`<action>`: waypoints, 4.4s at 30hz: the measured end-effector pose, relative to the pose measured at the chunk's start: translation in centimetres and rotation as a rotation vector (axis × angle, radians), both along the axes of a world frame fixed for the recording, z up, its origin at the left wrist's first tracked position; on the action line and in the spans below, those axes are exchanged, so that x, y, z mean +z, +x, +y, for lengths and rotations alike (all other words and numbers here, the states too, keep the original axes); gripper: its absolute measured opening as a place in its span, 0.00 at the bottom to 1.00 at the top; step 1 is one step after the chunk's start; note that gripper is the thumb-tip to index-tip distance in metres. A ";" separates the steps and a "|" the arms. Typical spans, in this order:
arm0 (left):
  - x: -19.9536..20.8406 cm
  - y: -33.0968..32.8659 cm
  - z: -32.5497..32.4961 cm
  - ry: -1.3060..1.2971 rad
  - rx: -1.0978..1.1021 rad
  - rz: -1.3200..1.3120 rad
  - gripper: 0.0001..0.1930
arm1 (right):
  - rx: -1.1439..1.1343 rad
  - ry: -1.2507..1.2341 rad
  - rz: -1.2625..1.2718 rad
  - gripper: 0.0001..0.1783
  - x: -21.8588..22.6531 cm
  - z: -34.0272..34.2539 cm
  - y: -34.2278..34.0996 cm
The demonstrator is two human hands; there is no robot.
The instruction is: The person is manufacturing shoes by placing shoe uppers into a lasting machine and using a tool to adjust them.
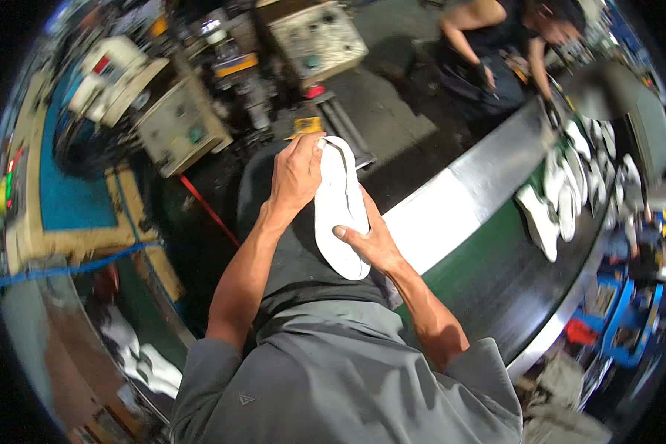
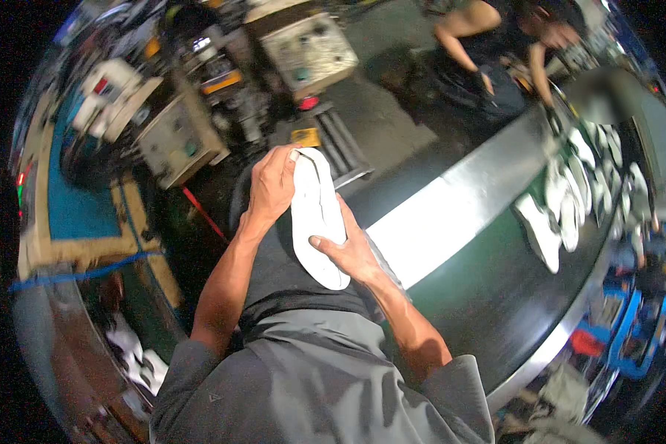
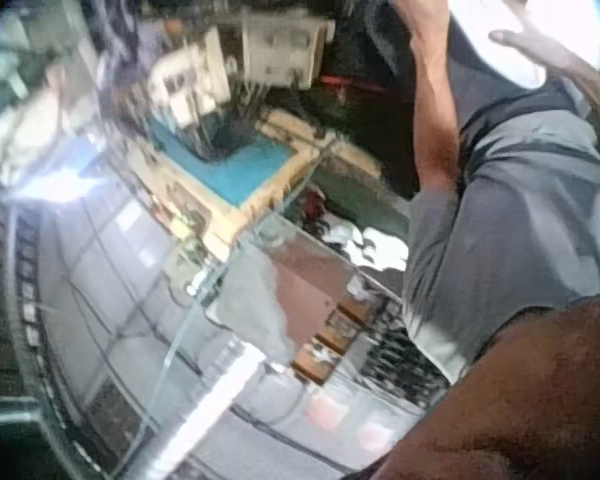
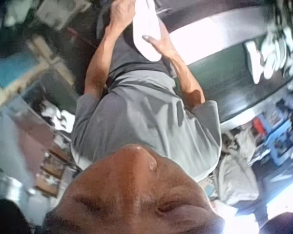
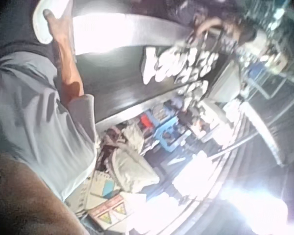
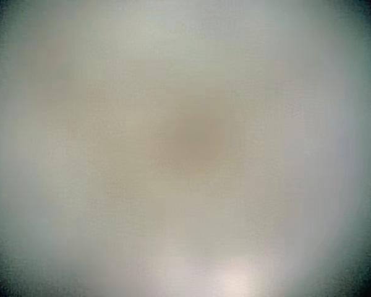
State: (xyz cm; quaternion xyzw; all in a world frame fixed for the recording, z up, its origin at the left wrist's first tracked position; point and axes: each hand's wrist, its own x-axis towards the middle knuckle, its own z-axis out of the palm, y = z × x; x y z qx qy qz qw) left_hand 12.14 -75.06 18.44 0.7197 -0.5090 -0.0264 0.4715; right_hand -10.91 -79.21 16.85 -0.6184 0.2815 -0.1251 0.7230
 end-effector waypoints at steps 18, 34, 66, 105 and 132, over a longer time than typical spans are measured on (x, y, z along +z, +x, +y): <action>-4.6 -2.1 10.7 -0.267 0.025 1.336 0.33 | 0.206 -0.068 -0.057 0.55 -1.0 1.3 11.8; -6.0 -2.8 7.7 0.015 0.153 0.922 0.32 | 0.051 -0.145 0.069 0.36 -4.4 1.1 9.6; -0.5 8.6 12.3 -0.422 0.006 1.242 0.25 | 0.516 -1.278 0.040 0.45 10.8 -0.6 7.7; -13.9 9.5 10.4 0.484 0.603 0.005 0.23 | 0.105 -1.667 -0.219 0.47 8.2 -8.4 39.8; -13.8 11.2 9.8 0.496 0.577 0.024 0.25 | -0.047 -1.805 -0.371 0.28 11.3 -14.6 55.9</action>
